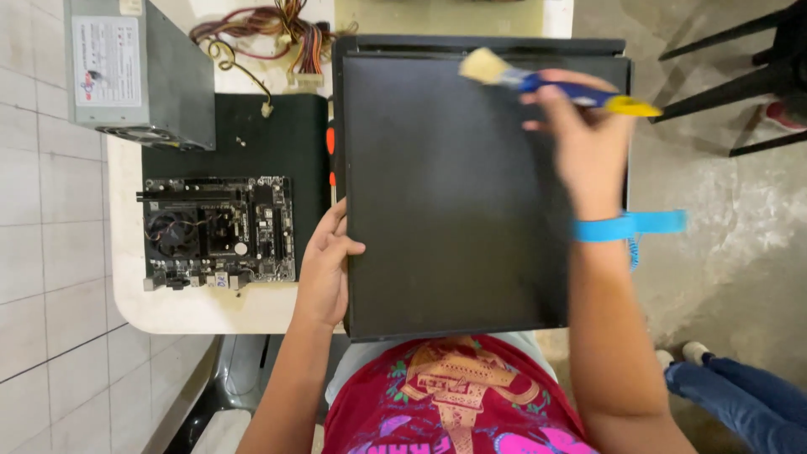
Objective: A person wearing an anti-static wrist strap uses a paintbrush to clean dust from a computer case side panel and then cleans the interior of the case after removing the panel.
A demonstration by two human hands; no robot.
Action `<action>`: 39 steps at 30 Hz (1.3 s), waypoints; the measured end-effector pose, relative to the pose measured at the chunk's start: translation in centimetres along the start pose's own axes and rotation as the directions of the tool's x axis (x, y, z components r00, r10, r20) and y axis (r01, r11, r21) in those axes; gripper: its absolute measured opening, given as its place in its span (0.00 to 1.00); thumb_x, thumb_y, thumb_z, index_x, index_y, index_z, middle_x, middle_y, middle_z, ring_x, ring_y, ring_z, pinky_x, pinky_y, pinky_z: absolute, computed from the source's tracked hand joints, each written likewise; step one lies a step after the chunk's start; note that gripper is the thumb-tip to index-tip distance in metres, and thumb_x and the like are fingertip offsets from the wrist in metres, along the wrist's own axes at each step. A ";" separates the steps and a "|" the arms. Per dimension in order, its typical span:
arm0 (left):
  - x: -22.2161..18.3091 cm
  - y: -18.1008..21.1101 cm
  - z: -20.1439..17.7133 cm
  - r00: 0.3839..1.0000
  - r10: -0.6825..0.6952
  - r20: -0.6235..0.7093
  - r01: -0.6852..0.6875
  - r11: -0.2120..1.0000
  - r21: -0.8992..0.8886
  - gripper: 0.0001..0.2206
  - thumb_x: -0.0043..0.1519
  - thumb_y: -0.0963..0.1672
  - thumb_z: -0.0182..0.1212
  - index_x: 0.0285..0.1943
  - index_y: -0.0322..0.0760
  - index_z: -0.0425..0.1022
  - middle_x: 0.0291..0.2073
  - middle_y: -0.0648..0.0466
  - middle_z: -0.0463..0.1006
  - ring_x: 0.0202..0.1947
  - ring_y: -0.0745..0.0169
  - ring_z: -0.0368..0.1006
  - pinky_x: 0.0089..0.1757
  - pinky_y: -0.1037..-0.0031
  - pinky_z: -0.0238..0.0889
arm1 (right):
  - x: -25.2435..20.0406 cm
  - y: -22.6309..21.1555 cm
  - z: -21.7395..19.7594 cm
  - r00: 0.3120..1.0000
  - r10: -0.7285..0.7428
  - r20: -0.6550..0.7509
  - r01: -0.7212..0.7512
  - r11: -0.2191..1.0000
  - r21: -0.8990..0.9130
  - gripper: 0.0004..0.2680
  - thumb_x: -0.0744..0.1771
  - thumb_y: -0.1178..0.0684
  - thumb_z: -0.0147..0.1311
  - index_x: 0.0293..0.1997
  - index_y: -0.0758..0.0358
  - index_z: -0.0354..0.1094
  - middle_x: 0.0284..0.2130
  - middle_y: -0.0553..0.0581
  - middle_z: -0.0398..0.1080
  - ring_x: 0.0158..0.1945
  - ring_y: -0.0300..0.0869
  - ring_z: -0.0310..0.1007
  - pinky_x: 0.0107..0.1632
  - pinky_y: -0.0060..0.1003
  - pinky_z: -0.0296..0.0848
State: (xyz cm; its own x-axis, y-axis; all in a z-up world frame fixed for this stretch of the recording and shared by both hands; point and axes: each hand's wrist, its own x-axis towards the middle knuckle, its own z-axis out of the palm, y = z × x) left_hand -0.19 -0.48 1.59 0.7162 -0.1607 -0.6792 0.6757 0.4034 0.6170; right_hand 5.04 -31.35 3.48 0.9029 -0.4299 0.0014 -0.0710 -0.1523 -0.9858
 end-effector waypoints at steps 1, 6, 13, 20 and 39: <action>-0.2 -0.1 -0.1 1.000 -0.006 -0.002 0.006 1.000 0.001 0.32 0.54 0.33 0.46 0.73 0.34 0.65 0.60 0.48 0.77 0.56 0.55 0.74 0.55 0.68 0.71 | -0.2 0.6 -1.6 1.000 0.007 -0.001 -0.007 1.000 -0.002 0.05 0.70 0.55 0.57 0.50 0.60 0.72 0.43 0.58 0.77 0.45 0.39 0.83 0.40 0.30 0.86; -0.1 -0.1 -0.1 1.000 0.017 0.006 -0.017 1.000 -0.012 0.33 0.53 0.33 0.46 0.73 0.33 0.64 0.64 0.48 0.74 0.59 0.55 0.73 0.57 0.70 0.68 | 0.4 1.5 -7.7 0.948 -0.139 -0.288 0.094 0.982 -0.162 0.04 0.70 0.61 0.59 0.47 0.62 0.72 0.43 0.59 0.77 0.43 0.40 0.85 0.39 0.28 0.88; -0.2 -0.1 0.4 1.000 0.003 -0.023 -0.003 1.000 -0.008 0.32 0.53 0.32 0.44 0.71 0.35 0.68 0.56 0.50 0.79 0.49 0.56 0.76 0.47 0.70 0.72 | -3.5 -5.7 5.3 0.865 -0.501 0.001 0.467 0.804 -0.368 0.07 0.68 0.66 0.58 0.49 0.63 0.76 0.46 0.58 0.77 0.52 0.47 0.77 0.58 0.41 0.73; 0.2 -0.7 0.1 0.999 0.045 -0.001 -0.045 0.996 -0.078 0.32 0.50 0.32 0.43 0.68 0.33 0.69 0.52 0.49 0.80 0.46 0.56 0.76 0.47 0.71 0.71 | -2.7 -2.7 11.0 0.951 -0.307 0.035 0.309 0.949 -0.070 0.04 0.67 0.59 0.62 0.42 0.56 0.78 0.38 0.49 0.80 0.41 0.32 0.77 0.46 0.27 0.75; 0.2 -0.5 0.2 0.998 0.062 0.022 -0.060 0.996 -0.071 0.31 0.52 0.32 0.44 0.67 0.35 0.70 0.58 0.52 0.79 0.52 0.59 0.75 0.50 0.74 0.70 | 7.4 1.4 -15.6 0.625 -0.503 0.598 0.658 -0.073 -0.749 0.06 0.81 0.58 0.70 0.53 0.65 0.76 0.50 0.66 0.73 0.53 0.58 0.71 0.51 0.48 0.68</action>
State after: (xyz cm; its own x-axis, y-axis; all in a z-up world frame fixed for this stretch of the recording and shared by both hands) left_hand -0.36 -0.89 1.17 0.7605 -0.1554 -0.6305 0.6171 0.4753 0.6272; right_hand 4.99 -48.60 4.69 0.8530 0.3399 0.3959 0.2818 -0.9387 0.1987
